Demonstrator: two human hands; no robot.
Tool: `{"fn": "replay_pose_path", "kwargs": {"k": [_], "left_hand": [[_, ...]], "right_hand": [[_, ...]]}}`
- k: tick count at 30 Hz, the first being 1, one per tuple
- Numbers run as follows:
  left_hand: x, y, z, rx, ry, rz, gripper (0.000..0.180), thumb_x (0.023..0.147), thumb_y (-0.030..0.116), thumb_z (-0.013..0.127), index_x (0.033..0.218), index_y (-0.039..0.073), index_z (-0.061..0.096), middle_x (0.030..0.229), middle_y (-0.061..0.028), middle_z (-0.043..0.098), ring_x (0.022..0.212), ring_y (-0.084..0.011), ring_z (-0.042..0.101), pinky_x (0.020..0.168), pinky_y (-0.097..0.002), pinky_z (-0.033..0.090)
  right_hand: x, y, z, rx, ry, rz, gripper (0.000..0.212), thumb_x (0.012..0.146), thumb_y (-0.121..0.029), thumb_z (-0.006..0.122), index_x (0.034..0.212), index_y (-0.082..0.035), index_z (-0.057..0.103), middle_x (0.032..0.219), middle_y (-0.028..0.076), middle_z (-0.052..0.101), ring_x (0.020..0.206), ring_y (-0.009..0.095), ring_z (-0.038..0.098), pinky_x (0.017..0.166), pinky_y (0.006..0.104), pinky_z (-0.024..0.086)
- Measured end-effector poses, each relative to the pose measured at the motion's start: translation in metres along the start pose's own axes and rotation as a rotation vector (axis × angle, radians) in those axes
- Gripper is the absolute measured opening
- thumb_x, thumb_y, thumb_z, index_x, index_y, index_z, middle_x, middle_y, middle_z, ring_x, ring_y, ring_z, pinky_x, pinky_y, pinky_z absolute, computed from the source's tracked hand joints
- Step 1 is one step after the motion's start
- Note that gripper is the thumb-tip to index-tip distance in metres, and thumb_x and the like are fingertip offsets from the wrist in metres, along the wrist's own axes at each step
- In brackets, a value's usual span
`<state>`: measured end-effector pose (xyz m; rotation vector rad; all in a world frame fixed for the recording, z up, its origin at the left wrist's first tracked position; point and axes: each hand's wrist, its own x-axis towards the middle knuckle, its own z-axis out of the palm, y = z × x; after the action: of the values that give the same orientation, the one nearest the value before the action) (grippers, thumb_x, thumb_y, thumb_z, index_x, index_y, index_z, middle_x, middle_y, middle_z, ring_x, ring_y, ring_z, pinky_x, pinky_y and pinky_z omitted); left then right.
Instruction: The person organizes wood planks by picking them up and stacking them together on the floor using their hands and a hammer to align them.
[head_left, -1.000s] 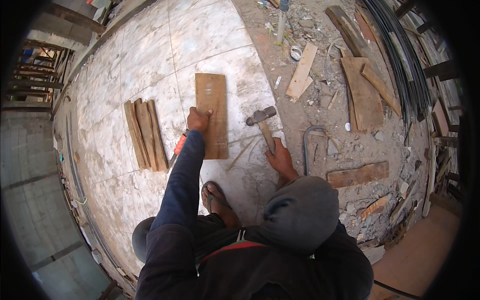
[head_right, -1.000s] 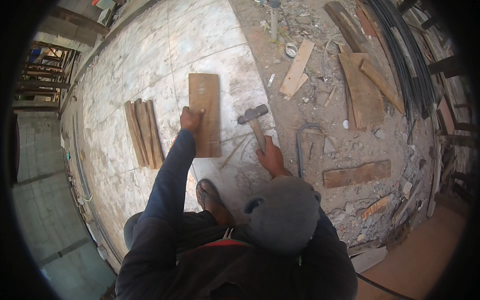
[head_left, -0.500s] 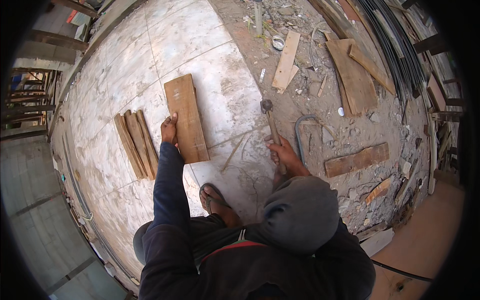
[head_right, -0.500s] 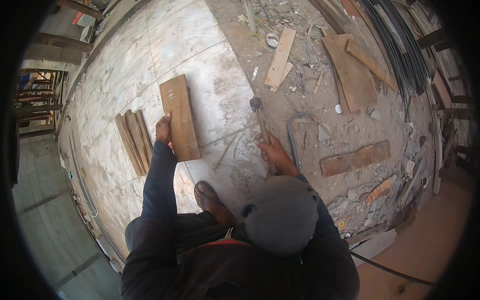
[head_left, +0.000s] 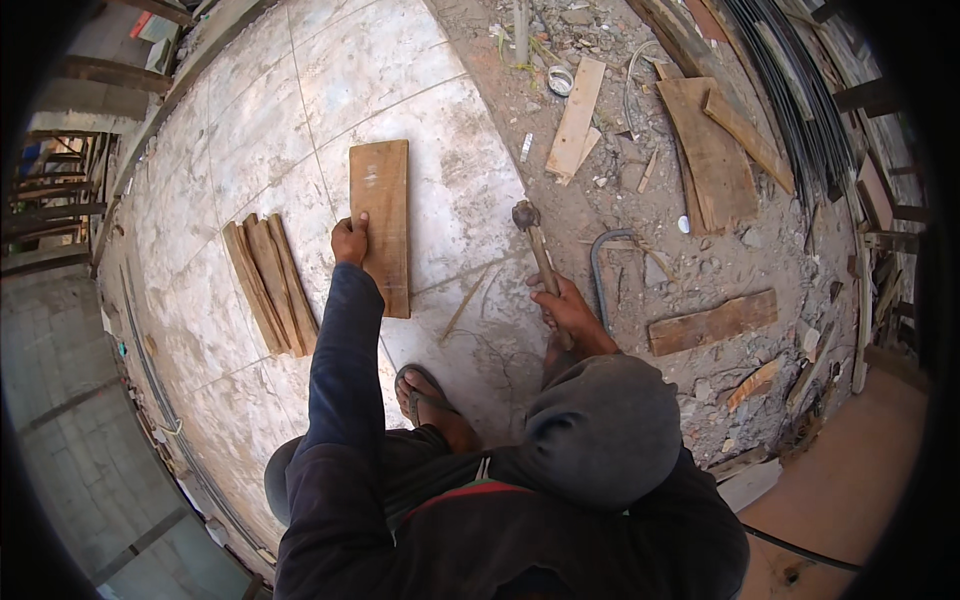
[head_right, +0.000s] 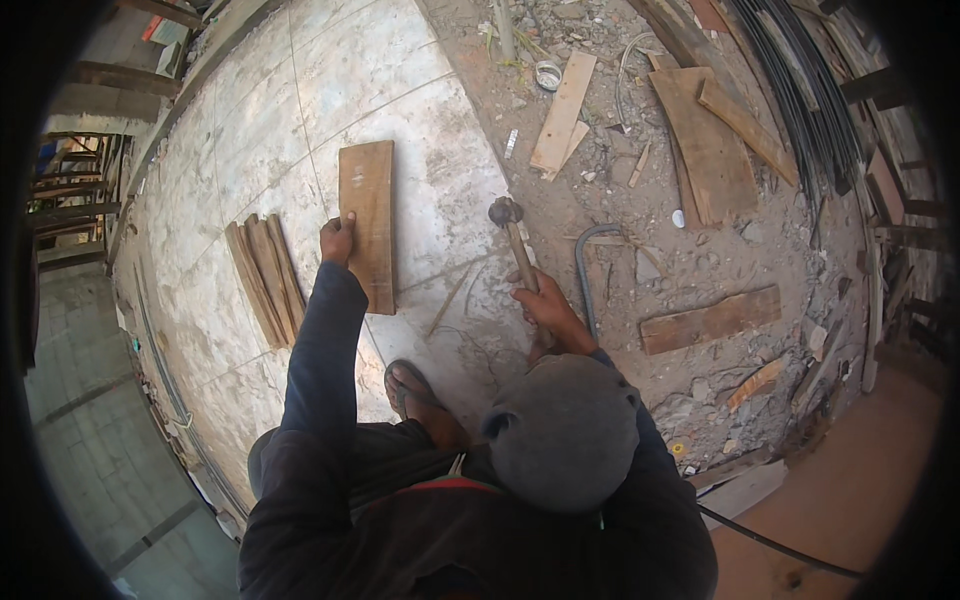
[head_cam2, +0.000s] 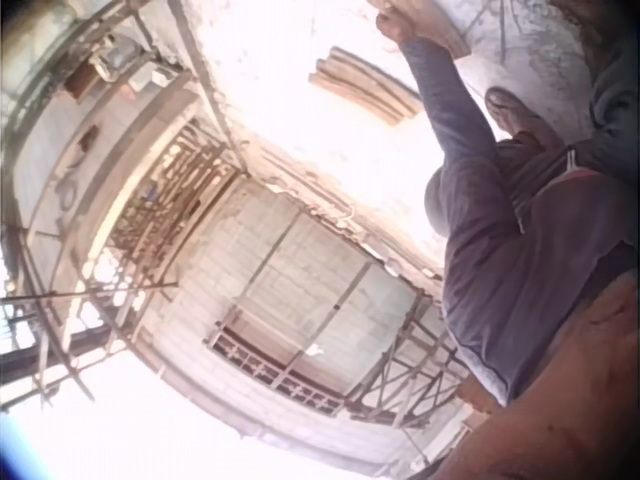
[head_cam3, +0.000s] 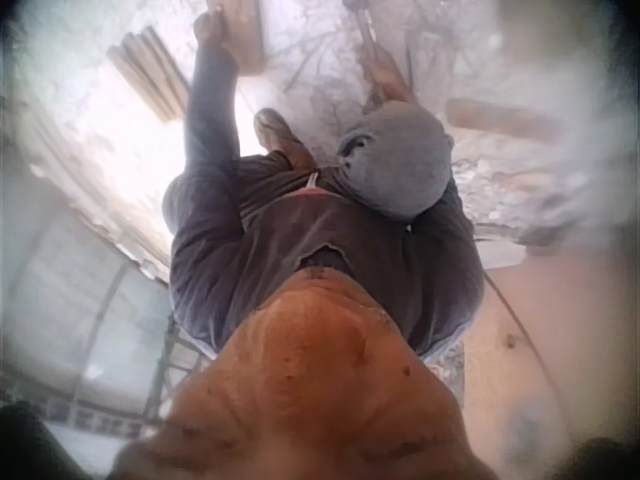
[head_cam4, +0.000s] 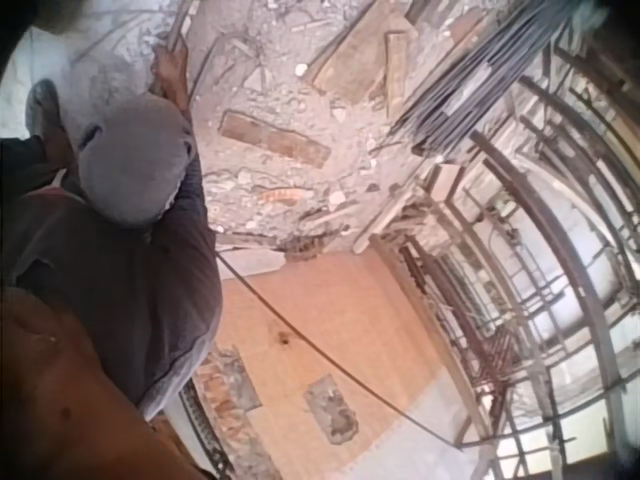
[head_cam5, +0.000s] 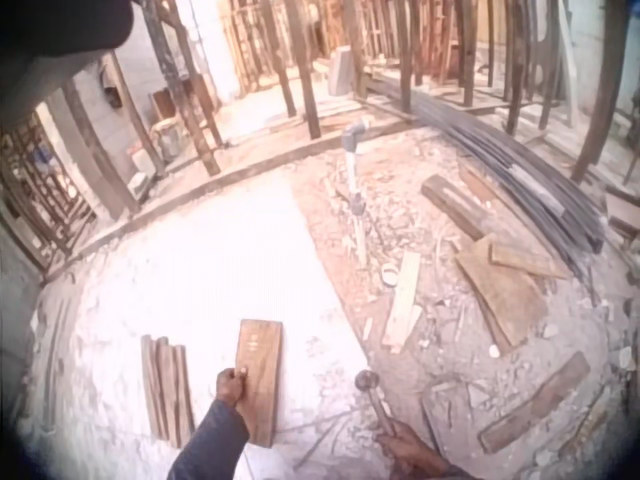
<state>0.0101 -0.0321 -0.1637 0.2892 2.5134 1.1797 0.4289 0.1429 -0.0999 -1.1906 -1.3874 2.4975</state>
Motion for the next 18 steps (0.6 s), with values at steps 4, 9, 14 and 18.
{"fn": "replay_pose_path", "kwargs": {"k": [4,9,14,18], "left_hand": [[-0.001,-0.001,0.007,0.052,-0.034,0.02,0.047,0.084,0.035,0.077,0.101,-0.008,0.069,0.092,-0.0194,0.073,0.082,-0.0268,0.069,0.081,-0.0361,0.053],[-0.033,0.063,0.001,0.196,-0.139,-0.079,0.051,0.077,0.04,0.081,0.096,-0.006,0.068,0.093,-0.0211,0.072,0.085,-0.0292,0.07,0.08,-0.0385,0.053],[-0.06,0.096,0.019,0.358,-0.071,0.14,0.051,0.075,0.041,0.081,0.093,-0.004,0.069,0.091,-0.0228,0.071,0.083,-0.0335,0.069,0.077,-0.0399,0.053],[-0.057,0.086,0.024,0.242,-0.106,0.088,0.047,0.077,0.041,0.081,0.09,-0.003,0.07,0.085,-0.0185,0.071,0.074,-0.0285,0.067,0.071,-0.0383,0.052]], "right_hand": [[0.001,0.005,-0.007,-0.046,0.015,0.0,0.026,0.091,-0.007,0.062,0.116,-0.005,0.058,0.063,-0.002,0.046,0.046,0.009,0.042,0.042,0.0261,0.035],[0.003,0.014,-0.009,-0.103,0.014,-0.006,0.027,0.091,-0.009,0.063,0.117,-0.004,0.058,0.067,-0.001,0.048,0.049,0.009,0.044,0.044,0.0267,0.036],[0.012,0.022,-0.005,-0.309,0.028,-0.003,0.029,0.088,-0.01,0.064,0.115,-0.003,0.059,0.082,0.005,0.058,0.068,0.015,0.054,0.062,0.0316,0.044],[0.021,0.044,-0.008,-0.382,0.0,-0.17,0.031,0.084,-0.01,0.067,0.114,-0.001,0.06,0.095,0.011,0.064,0.086,0.023,0.061,0.08,0.0369,0.048]]}}
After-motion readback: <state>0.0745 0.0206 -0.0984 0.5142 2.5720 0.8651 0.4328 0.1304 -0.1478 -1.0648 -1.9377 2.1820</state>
